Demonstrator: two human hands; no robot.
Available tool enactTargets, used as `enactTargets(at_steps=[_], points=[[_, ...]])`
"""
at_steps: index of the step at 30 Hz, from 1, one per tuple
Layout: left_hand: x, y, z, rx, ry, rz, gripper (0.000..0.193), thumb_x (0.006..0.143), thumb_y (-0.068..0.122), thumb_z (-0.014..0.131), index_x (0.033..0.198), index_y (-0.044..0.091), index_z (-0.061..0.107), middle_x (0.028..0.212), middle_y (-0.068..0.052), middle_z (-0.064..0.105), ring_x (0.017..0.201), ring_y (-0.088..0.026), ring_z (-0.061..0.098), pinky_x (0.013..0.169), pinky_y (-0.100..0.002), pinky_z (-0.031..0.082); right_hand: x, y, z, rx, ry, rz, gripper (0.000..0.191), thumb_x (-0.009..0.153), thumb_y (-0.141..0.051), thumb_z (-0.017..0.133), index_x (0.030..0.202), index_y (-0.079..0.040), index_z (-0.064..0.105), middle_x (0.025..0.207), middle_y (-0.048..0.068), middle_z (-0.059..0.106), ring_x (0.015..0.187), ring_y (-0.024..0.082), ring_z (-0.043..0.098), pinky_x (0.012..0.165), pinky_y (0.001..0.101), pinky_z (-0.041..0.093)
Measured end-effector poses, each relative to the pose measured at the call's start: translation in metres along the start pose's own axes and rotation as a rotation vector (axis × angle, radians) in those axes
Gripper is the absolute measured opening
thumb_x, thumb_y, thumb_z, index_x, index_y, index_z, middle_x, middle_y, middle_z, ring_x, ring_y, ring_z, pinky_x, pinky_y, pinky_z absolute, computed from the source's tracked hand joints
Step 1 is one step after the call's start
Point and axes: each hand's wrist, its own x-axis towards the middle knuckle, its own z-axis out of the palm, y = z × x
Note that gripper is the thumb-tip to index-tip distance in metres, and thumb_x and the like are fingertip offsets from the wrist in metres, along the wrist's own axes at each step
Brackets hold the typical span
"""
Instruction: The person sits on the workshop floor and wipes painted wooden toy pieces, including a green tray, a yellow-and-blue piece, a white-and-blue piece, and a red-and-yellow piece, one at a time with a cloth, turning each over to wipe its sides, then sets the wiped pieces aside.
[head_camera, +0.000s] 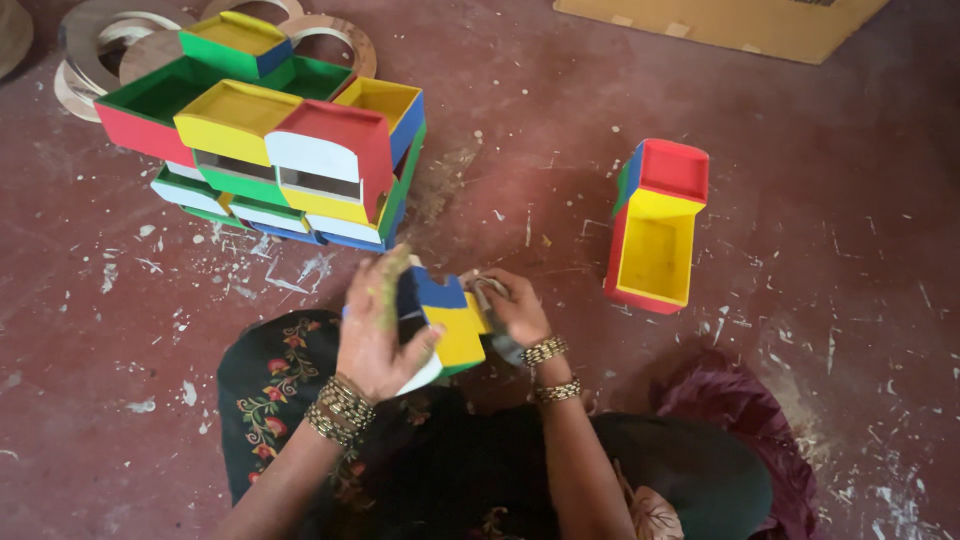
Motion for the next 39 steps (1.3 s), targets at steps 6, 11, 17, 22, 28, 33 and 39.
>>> enactTargets(at_steps=[6, 11, 17, 22, 28, 33, 39], points=[[-0.006, 0.006, -0.005, -0.043, 0.015, -0.107, 0.056, 0.093, 0.031, 0.065, 0.139, 0.000, 0.055, 0.134, -0.022, 0.064, 0.126, -0.044, 0.059, 0.111, -0.048, 0.044, -0.002, -0.025, 0.005, -0.038, 0.005, -0.009, 0.022, 0.097, -0.001, 0.057, 0.113, -0.001, 0.071, 0.104, 0.007, 0.076, 0.097, 0.015, 0.071, 0.088, 0.0271, 0.055], [-0.008, 0.008, -0.002, -0.128, 0.051, -0.002, 0.055, 0.089, 0.023, 0.073, 0.135, -0.001, 0.055, 0.131, -0.019, 0.066, 0.122, -0.043, 0.063, 0.115, -0.050, 0.045, -0.004, -0.054, -0.002, 0.234, 0.148, -0.002, 0.035, 0.085, 0.004, 0.044, 0.110, -0.003, 0.068, 0.103, 0.008, 0.073, 0.084, 0.017, 0.066, 0.080, 0.0330, 0.057], [-0.008, 0.010, 0.004, -0.196, 0.008, -0.021, 0.067, 0.078, 0.021, 0.087, 0.130, 0.003, 0.048, 0.135, -0.018, 0.065, 0.122, -0.039, 0.066, 0.106, -0.043, 0.050, -0.022, -0.110, -0.013, 0.125, -0.191, -0.237, 0.014, 0.095, -0.002, 0.061, 0.106, -0.002, 0.071, 0.117, 0.010, 0.070, 0.111, 0.016, 0.064, 0.098, 0.0305, 0.050], [-0.011, 0.023, 0.010, -0.289, -0.027, 0.017, 0.097, 0.073, 0.023, 0.092, 0.146, -0.002, 0.033, 0.141, -0.020, 0.060, 0.127, -0.037, 0.063, 0.108, -0.042, 0.051, -0.030, -0.147, -0.018, 0.004, -0.328, -0.226, 0.022, 0.091, -0.005, 0.076, 0.112, -0.003, 0.071, 0.112, 0.006, 0.064, 0.103, 0.014, 0.064, 0.090, 0.0289, 0.052], [-0.006, 0.036, 0.017, -0.221, -0.084, 0.038, 0.097, 0.071, 0.029, 0.093, 0.147, -0.002, 0.040, 0.138, -0.023, 0.059, 0.130, -0.040, 0.059, 0.117, -0.048, 0.042, -0.037, -0.162, -0.034, 0.040, -0.422, -0.221, 0.022, 0.092, 0.006, 0.070, 0.112, -0.002, 0.073, 0.112, 0.005, 0.064, 0.104, 0.014, 0.064, 0.092, 0.0286, 0.052], [-0.006, 0.046, 0.022, -0.190, -0.075, -0.034, 0.096, 0.070, 0.031, 0.093, 0.145, -0.001, 0.044, 0.137, -0.023, 0.059, 0.134, -0.045, 0.054, 0.116, -0.048, 0.040, -0.040, -0.159, -0.042, 0.025, -0.418, -0.195, 0.023, 0.092, 0.010, 0.068, 0.110, -0.002, 0.074, 0.109, 0.004, 0.063, 0.101, 0.012, 0.064, 0.089, 0.0281, 0.053], [-0.005, 0.048, 0.018, -0.222, -0.075, -0.025, 0.092, 0.073, 0.030, 0.091, 0.145, -0.001, 0.044, 0.136, -0.021, 0.061, 0.132, -0.040, 0.058, 0.121, -0.049, 0.038, -0.039, -0.155, -0.040, 0.028, -0.422, -0.189, 0.020, 0.092, 0.009, 0.068, 0.108, -0.002, 0.074, 0.107, 0.004, 0.062, 0.100, 0.012, 0.063, 0.088, 0.0275, 0.053]])
